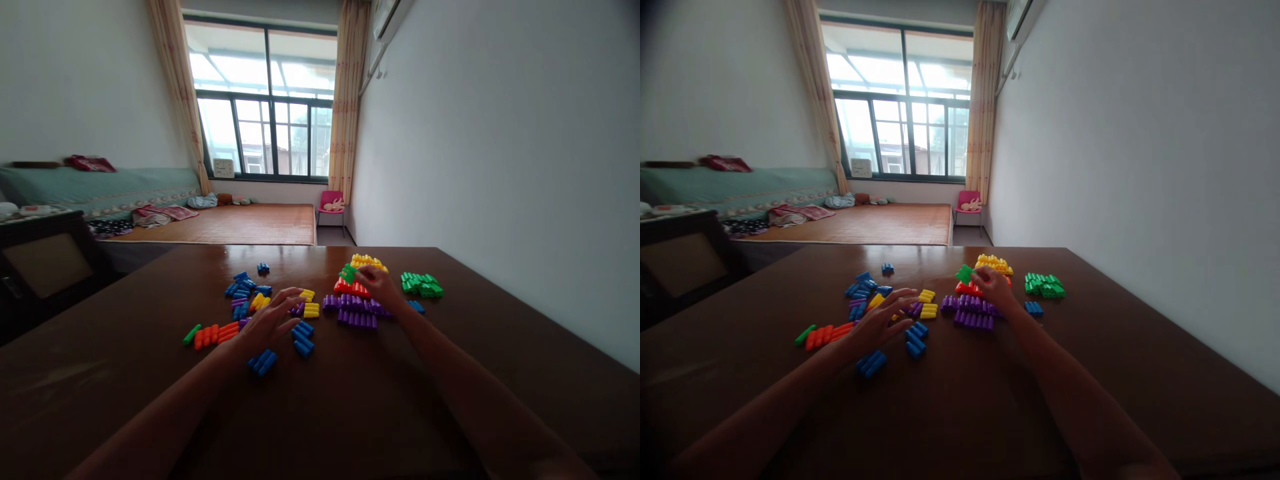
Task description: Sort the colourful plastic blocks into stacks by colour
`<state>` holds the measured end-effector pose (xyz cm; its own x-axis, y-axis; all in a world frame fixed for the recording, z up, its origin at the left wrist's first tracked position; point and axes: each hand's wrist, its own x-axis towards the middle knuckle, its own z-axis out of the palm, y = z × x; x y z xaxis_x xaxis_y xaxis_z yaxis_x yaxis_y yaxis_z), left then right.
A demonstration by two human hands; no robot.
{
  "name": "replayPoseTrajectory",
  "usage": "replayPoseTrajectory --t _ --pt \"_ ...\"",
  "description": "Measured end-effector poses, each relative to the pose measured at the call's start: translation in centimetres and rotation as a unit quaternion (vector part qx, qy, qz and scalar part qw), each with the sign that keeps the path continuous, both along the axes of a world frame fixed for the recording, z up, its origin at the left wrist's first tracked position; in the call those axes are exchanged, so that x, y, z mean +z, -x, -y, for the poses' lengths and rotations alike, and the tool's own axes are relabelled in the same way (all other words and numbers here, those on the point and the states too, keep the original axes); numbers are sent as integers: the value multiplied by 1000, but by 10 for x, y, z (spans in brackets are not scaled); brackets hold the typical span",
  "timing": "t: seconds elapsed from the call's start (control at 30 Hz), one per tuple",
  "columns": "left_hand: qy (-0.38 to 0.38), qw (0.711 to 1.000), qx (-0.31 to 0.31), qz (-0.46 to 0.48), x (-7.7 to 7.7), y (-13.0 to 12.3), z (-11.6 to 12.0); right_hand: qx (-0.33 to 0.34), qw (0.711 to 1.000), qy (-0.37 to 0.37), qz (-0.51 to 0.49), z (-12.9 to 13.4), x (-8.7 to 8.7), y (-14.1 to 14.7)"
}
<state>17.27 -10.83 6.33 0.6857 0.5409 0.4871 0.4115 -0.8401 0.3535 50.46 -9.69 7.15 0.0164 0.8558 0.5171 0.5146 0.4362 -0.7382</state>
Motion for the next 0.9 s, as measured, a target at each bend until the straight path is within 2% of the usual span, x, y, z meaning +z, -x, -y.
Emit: replayPoseTrajectory --t 0.1,0.2,0.3,0.4,0.53,0.63,0.7,0.83,0.9 --pt "-21 999 35 19 -5 10 -10 -162 981 9 -109 -17 -7 -93" --pt "-34 998 52 29 -9 16 -19 -317 930 12 -185 -13 -27 -181" --pt "-44 997 63 22 -10 17 -23 -434 888 35 -150 -1 -48 -233" --pt "-55 996 68 12 -10 19 -24 -475 876 81 -21 6 -58 -244" --pt "-65 993 102 -5 -6 29 -29 -470 859 148 140 8 -53 -232" --pt "-76 980 185 -2 1 49 -41 -465 842 188 199 10 -53 -230" --pt "-82 963 257 19 5 72 -53 -453 841 193 223 10 -57 -234" --pt "-40 911 401 82 2 123 -73 -475 842 152 203 7 -63 -236" --pt "15 898 433 75 -4 139 -78 -503 838 101 186 8 -62 -230"
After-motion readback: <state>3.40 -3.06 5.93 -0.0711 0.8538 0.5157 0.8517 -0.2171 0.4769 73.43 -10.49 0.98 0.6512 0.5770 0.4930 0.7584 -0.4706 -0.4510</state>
